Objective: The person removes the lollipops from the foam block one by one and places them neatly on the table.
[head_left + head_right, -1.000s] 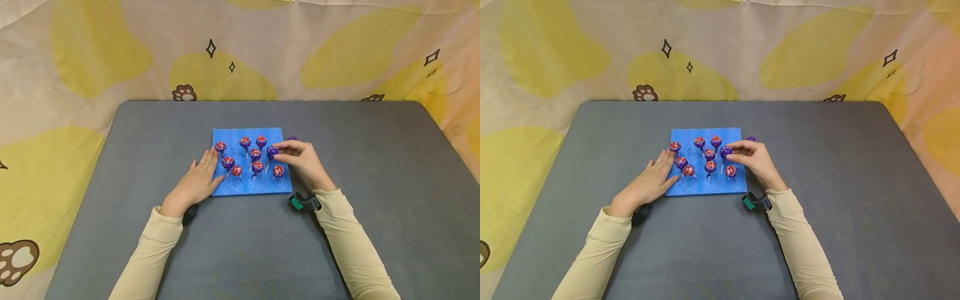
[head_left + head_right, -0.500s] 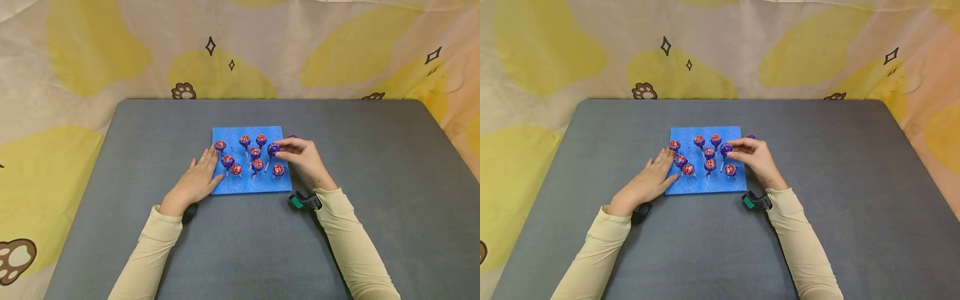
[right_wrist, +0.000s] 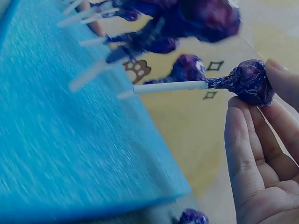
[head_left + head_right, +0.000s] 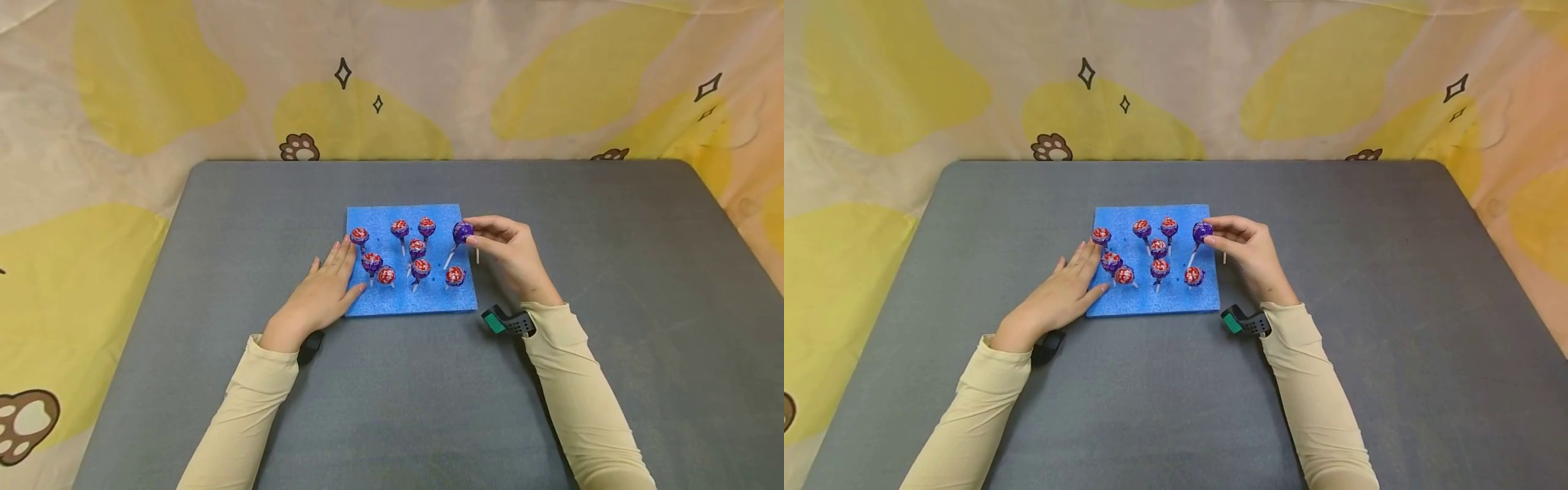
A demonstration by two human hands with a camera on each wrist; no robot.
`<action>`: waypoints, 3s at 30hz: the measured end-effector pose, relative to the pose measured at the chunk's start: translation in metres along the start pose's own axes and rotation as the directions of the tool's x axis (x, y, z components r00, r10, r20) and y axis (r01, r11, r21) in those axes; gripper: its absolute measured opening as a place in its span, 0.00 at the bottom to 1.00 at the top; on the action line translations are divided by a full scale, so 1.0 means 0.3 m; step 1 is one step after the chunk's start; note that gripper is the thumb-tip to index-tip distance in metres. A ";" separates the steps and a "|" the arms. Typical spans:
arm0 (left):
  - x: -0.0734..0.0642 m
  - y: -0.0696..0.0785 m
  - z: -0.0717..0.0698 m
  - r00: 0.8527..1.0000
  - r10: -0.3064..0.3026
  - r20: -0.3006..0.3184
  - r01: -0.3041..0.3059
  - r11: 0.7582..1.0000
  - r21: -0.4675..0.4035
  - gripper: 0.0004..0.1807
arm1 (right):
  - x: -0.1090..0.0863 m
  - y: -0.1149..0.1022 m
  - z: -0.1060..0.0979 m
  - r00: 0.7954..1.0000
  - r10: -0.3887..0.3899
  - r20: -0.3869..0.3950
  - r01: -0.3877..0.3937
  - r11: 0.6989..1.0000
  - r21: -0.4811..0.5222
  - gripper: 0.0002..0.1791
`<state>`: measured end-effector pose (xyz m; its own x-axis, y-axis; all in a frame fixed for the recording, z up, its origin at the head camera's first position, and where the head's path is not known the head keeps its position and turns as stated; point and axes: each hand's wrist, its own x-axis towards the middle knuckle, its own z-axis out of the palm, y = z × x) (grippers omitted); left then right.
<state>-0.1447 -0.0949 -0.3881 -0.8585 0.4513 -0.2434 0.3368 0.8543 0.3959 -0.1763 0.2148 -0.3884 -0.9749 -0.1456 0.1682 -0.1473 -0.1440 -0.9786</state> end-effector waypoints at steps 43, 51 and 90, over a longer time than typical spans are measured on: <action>0.005 -0.002 0.003 1.000 0.001 0.001 -0.001 1.000 0.008 0.38 | 0.013 0.094 -0.172 0.946 0.047 -0.321 -0.129 0.963 -0.236 0.17; 0.006 -0.004 0.005 1.000 0.001 0.006 -0.001 1.000 0.003 0.38 | 0.014 0.093 -0.167 0.940 0.065 -0.336 -0.199 0.903 -0.380 0.17; 0.008 -0.007 0.005 1.000 0.006 0.003 -0.006 1.000 -0.001 0.39 | 0.006 0.098 -0.170 0.932 0.016 -0.362 -0.219 0.822 -0.526 0.16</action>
<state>-0.1469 -0.0951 -0.3910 -0.8554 0.4572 -0.2436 0.3417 0.8514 0.3980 -0.1910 0.2601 -0.4229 -0.9714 0.2166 0.0977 0.0047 0.4285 -0.9035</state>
